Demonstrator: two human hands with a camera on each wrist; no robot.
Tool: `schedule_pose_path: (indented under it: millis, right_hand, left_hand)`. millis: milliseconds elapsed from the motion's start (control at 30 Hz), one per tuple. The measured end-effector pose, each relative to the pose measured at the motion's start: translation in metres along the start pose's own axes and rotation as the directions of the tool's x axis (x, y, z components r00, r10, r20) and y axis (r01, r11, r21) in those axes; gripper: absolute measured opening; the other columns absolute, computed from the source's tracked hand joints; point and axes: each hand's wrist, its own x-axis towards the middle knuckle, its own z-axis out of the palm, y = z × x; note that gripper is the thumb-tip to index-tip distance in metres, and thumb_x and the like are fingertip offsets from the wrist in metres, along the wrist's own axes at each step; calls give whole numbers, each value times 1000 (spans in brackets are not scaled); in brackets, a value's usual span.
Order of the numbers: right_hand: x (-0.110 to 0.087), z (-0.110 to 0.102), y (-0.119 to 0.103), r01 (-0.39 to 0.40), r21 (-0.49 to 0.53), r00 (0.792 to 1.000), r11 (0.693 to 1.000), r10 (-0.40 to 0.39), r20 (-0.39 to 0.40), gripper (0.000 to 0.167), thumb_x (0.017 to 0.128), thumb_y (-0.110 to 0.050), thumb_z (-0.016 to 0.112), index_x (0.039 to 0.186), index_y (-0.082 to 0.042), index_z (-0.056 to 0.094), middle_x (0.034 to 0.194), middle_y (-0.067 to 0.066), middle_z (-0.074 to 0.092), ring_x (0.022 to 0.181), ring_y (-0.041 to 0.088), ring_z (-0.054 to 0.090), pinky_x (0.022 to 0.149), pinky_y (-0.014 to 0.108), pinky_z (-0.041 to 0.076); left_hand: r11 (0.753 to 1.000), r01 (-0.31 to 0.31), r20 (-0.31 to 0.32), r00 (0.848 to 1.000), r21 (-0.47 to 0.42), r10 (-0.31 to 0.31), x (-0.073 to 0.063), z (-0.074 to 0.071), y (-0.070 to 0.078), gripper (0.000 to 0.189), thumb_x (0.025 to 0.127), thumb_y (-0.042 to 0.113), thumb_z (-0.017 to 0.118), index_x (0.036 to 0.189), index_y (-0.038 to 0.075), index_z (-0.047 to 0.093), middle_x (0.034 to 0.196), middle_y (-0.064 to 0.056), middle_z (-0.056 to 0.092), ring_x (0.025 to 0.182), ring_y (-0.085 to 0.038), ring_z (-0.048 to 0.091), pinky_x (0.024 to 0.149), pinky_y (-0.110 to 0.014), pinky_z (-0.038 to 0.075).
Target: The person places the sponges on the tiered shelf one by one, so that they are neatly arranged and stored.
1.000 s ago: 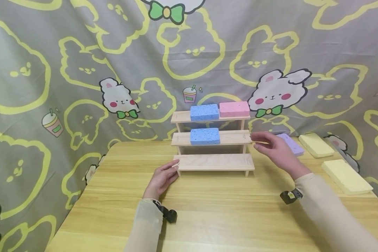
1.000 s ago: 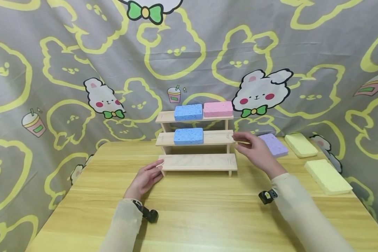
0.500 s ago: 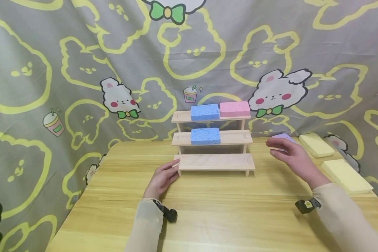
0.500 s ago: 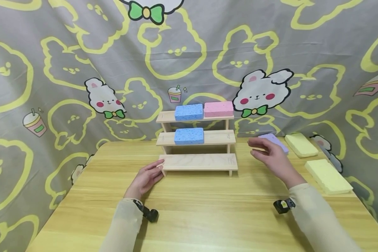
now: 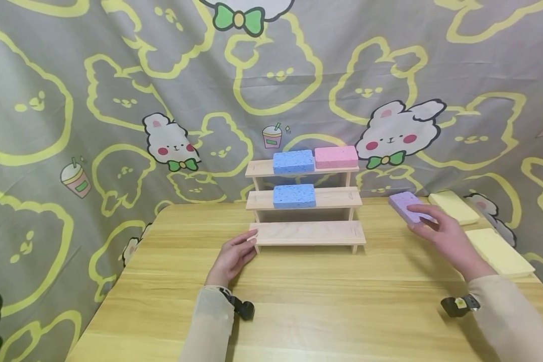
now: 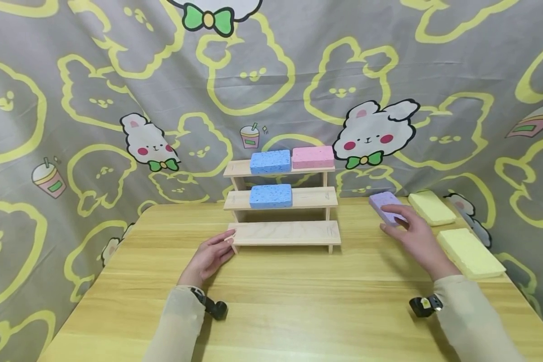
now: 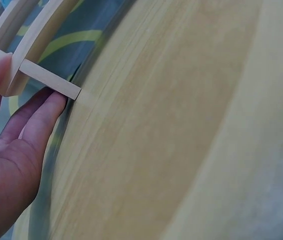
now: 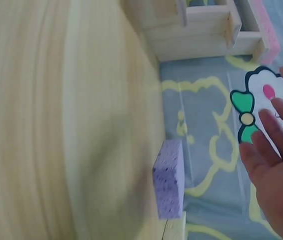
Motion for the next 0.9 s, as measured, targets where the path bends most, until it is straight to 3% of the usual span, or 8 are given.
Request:
schedule_pose_path:
  millis: [167, 367, 500, 600, 700, 900]
  right_hand:
    - [-3, -3, 9, -6, -22, 997, 1000, 4, -71, 46, 92, -7, 69, 134, 4, 52, 135, 9, 41, 119, -3, 37, 92, 5, 37]
    - [0, -7, 23, -28, -90, 994, 996, 18, -110, 50, 94, -5, 65, 136, 13, 46, 137, 25, 37, 126, 10, 35, 94, 2, 30]
    - [4, -11, 29, -59, -118, 995, 991, 48, -93, 58, 96, -14, 65, 140, 15, 40, 140, 34, 33, 136, 36, 30, 113, 28, 25]
    - [8, -14, 32, -105, -136, 993, 985, 98, -62, 69, 96, -22, 65, 144, 15, 32, 142, 40, 28, 131, 57, 26, 110, 59, 22]
    - [13, -15, 37, -144, -173, 990, 974, 141, -32, 78, 96, -27, 66, 145, 18, 25, 140, 46, 23, 126, 62, 27, 103, 67, 25]
    - [28, -15, 51, -147, -298, 988, 943, 155, 3, 86, 92, -32, 70, 140, 24, 25, 133, 49, 27, 117, 64, 33, 95, 71, 31]
  left_hand:
    - [1000, 1, -6, 1000, -3, -1, -1, 0, 0, 37, 93, 1, 64, 130, 0, 62, 141, -16, 51, 114, -26, 60, 96, -39, 48]
    - [1000, 6, -12, 1000, 0, -6, -1, 0, 0, 36, 93, 1, 64, 129, 1, 63, 140, -15, 52, 114, -26, 60, 95, -38, 49]
    - [1000, 7, -6, 1000, 1, -7, -1, -1, 0, 36, 94, 2, 64, 130, 1, 62, 139, -17, 53, 116, -27, 59, 95, -39, 49]
    - [1000, 5, 2, 1000, 6, -5, -1, -1, 0, 38, 94, 3, 63, 133, 0, 60, 140, -18, 52, 118, -28, 58, 97, -40, 48]
    - [1000, 5, 3, 1000, 11, -5, 0, -1, 0, 40, 95, 3, 63, 134, -1, 58, 141, -18, 51, 118, -28, 57, 98, -41, 47]
    - [1000, 12, 3, 1000, 7, -12, -1, -3, -1, 39, 94, 4, 63, 133, 1, 60, 139, -18, 52, 117, -27, 58, 96, -40, 48]
